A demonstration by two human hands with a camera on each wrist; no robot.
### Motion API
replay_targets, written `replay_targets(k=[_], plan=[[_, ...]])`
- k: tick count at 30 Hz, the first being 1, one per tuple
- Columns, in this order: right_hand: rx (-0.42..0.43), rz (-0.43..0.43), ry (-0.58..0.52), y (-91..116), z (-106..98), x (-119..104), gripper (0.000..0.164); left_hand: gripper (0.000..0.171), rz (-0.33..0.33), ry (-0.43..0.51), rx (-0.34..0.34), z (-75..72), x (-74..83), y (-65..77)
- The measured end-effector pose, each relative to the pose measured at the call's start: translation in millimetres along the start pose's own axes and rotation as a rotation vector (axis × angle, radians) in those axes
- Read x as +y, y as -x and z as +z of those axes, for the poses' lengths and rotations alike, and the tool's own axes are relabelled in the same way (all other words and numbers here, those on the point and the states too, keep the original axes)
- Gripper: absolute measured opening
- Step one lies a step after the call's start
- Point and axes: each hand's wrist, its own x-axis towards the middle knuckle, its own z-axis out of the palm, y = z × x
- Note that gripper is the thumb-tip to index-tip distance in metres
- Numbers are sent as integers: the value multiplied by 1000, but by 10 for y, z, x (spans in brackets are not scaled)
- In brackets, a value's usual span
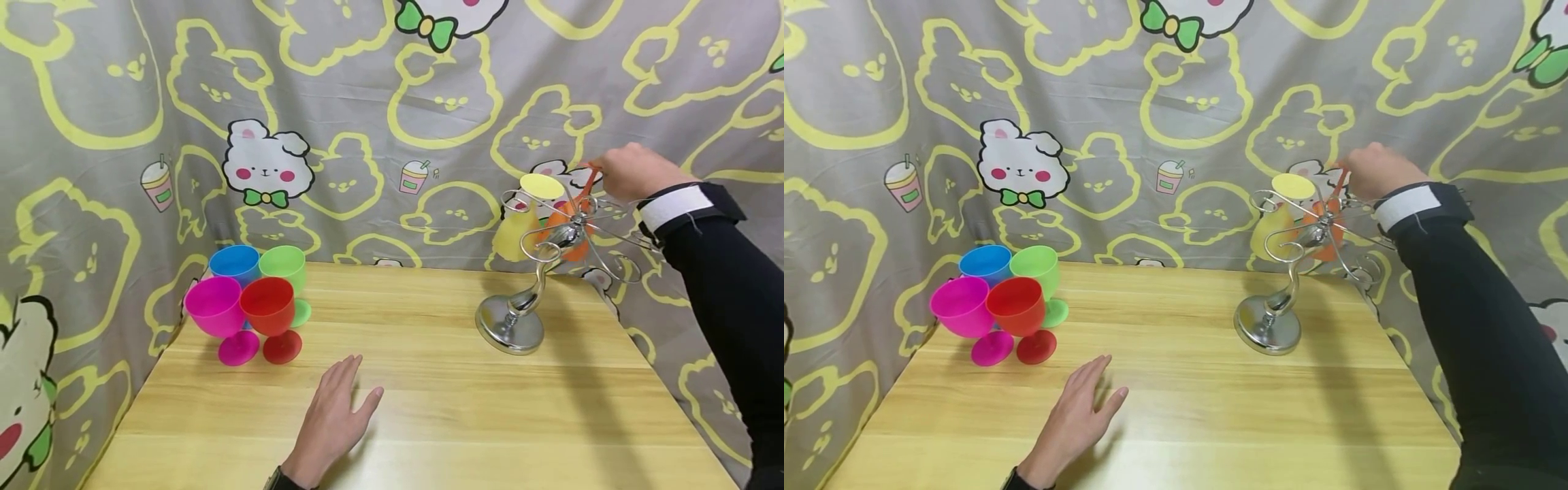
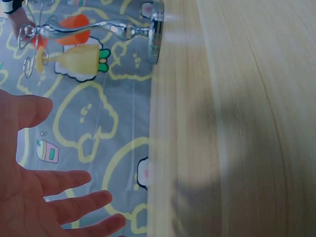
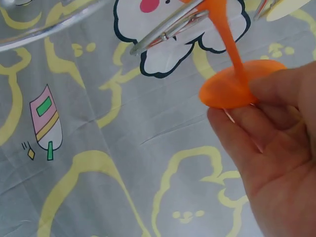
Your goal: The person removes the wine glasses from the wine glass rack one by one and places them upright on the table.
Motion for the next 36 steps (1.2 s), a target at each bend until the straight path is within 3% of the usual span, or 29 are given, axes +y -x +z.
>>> replay_targets(k=[13,19,25,29,33,36], plan=[[262,-16,39,5,-13,38,46,70,17,-4,-11,64,24,29],[481,25,28,86,-104,24,37,69,28,-10,-3,67,27,15],[728,118,39,213,-296,-148,22,69,31,-7,8,70,13,-11],[899,160,56,388,-445,-300,34,69,23,-6,1,71,7,-10],[976,200,30,621,-556,-529,47,70,10,2,-3,47,11,7],[1030,153,16,760,-551,-722,45,70,6,15,-3,30,19,16]])
